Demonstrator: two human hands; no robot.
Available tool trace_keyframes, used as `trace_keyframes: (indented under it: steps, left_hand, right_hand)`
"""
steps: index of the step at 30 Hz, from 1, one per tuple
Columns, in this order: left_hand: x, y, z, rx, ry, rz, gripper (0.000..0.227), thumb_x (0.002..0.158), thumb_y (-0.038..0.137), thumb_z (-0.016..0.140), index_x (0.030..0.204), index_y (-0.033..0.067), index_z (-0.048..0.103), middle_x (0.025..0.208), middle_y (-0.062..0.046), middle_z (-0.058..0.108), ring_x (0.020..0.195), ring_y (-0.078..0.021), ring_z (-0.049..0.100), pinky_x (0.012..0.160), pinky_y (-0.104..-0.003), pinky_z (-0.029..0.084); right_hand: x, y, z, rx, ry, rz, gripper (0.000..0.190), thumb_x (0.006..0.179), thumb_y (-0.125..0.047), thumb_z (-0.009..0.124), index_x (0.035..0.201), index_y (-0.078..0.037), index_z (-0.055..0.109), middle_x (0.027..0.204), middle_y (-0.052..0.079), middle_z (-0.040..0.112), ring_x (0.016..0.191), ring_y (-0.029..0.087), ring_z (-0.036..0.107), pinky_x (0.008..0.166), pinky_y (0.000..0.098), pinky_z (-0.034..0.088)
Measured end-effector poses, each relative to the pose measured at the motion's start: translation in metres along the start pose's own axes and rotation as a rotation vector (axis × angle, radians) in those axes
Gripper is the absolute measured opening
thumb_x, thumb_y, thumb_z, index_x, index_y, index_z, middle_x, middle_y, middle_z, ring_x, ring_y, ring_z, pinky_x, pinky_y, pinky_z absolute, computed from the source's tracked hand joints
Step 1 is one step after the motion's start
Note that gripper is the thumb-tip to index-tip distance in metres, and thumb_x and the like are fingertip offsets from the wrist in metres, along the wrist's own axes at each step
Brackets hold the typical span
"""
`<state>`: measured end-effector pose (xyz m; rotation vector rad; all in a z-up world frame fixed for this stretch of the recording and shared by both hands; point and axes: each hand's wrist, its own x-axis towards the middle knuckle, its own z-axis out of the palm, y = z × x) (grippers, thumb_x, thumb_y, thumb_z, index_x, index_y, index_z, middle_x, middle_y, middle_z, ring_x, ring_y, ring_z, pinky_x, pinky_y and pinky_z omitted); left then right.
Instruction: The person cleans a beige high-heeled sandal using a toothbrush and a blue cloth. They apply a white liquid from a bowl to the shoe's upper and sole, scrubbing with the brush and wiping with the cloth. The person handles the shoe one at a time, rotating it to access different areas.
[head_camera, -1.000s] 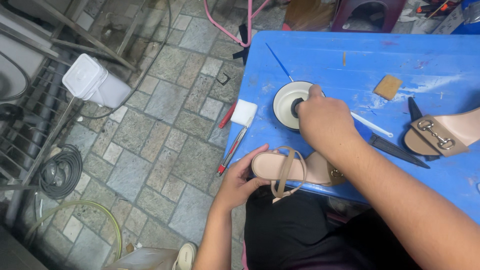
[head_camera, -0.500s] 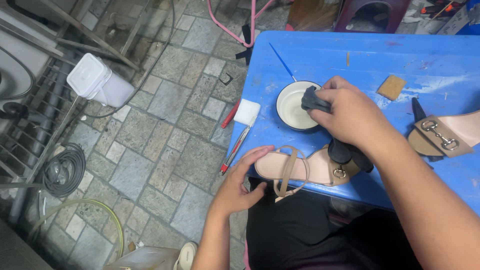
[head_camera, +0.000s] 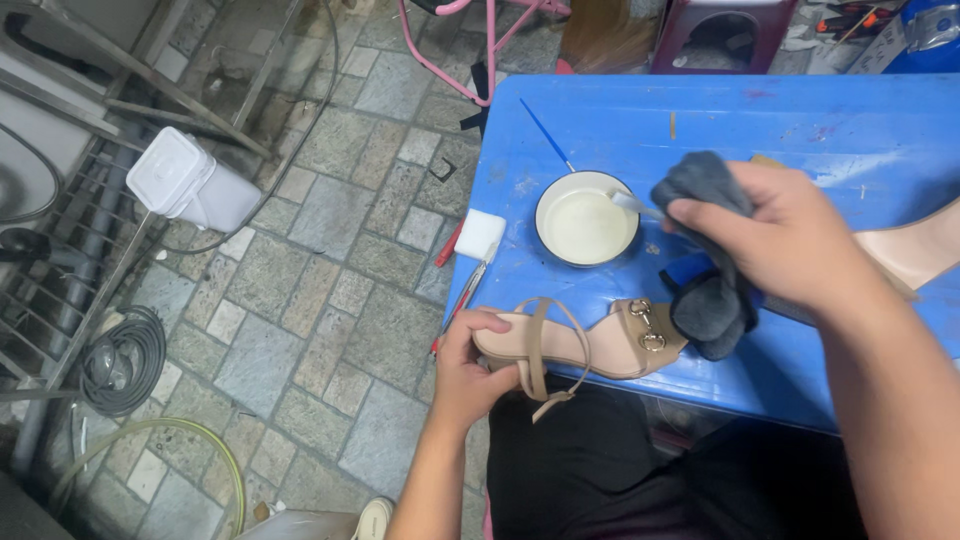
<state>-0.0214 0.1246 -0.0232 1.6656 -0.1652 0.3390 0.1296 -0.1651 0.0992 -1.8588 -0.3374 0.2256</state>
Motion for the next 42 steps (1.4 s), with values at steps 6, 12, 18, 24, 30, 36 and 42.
trace_keyframes:
  steps: [6,12,18,24,30,36,42]
  left_hand:
    - [-0.023,0.023,0.027,-0.317,0.305,-0.277,0.048,0.078,-0.003,0.082,0.107,0.0093,0.046,0.106,-0.005,0.060,0.087,-0.0178,0.069,0.074,-0.034,0.059]
    - [-0.038,0.038,0.065,-0.593,0.326,-0.340,0.039,0.090,-0.003,0.073,0.105,0.0097,0.040,0.100,-0.015,0.066,0.092,-0.0212,0.071,0.084,-0.038,0.059]
    - [-0.044,0.055,0.095,-0.717,0.264,-0.302,0.034,0.092,-0.005,0.069,0.104,0.0067,0.039,0.110,-0.013,0.061,0.108,-0.0251,0.070,0.099,-0.044,0.059]
    - [-0.045,0.061,0.103,-0.590,0.213,-0.248,0.032,0.093,-0.002,0.065,0.114,0.0048,0.042,0.118,-0.014,0.063,0.108,-0.0239,0.070,0.097,-0.042,0.060]
    - [-0.047,0.061,0.112,-0.615,0.156,-0.238,0.037,0.098,0.008,0.074,0.114,0.0019,0.041,0.120,-0.016,0.062,0.111,-0.0252,0.068,0.099,-0.040,0.056]
    - [-0.044,0.064,0.109,-0.728,0.213,-0.281,0.044,0.091,0.018,0.074,0.118,0.0049,0.041,0.115,-0.013,0.062,0.105,-0.0282,0.072,0.096,-0.042,0.058]
    - [-0.048,0.056,0.112,-0.577,0.176,-0.226,0.048,0.099,0.017,0.079,0.125,-0.0002,0.043,0.120,-0.012,0.056,0.113,-0.0215,0.060,0.102,-0.040,0.050]
  right_hand:
    - [-0.083,0.027,-0.042,0.149,0.216,-0.012,0.015,0.109,-0.011,0.069,0.100,0.002,0.068,0.078,0.008,0.068,0.063,0.012,0.058,0.060,0.0273,0.044]
    - [-0.147,0.024,0.023,-0.014,0.445,-0.133,0.012,0.097,-0.001,0.071,0.108,0.004,0.072,0.098,0.009,0.074,0.084,0.013,0.068,0.078,0.0232,0.052]
    - [-0.149,0.017,0.071,-0.176,0.495,-0.344,0.019,0.089,0.003,0.073,0.107,0.008,0.070,0.104,0.015,0.072,0.087,0.016,0.069,0.080,0.0270,0.053]
    - [-0.145,0.011,0.070,-0.271,0.506,-0.337,0.019,0.086,0.005,0.075,0.104,0.005,0.071,0.093,0.014,0.069,0.075,0.018,0.067,0.066,0.0278,0.051]
    - [-0.145,-0.002,0.075,-0.320,0.309,-0.416,0.022,0.079,0.000,0.073,0.100,-0.004,0.076,0.091,0.012,0.068,0.072,0.024,0.069,0.062,0.0298,0.052]
    - [-0.145,-0.005,0.070,-0.364,0.492,-0.189,0.019,0.085,-0.002,0.075,0.104,0.000,0.075,0.088,0.010,0.066,0.061,0.022,0.065,0.056,0.0327,0.049]
    - [-0.147,-0.002,0.082,-0.473,0.354,-0.421,0.024,0.071,-0.007,0.075,0.095,-0.003,0.072,0.095,0.012,0.067,0.072,0.029,0.067,0.064,0.0354,0.052]
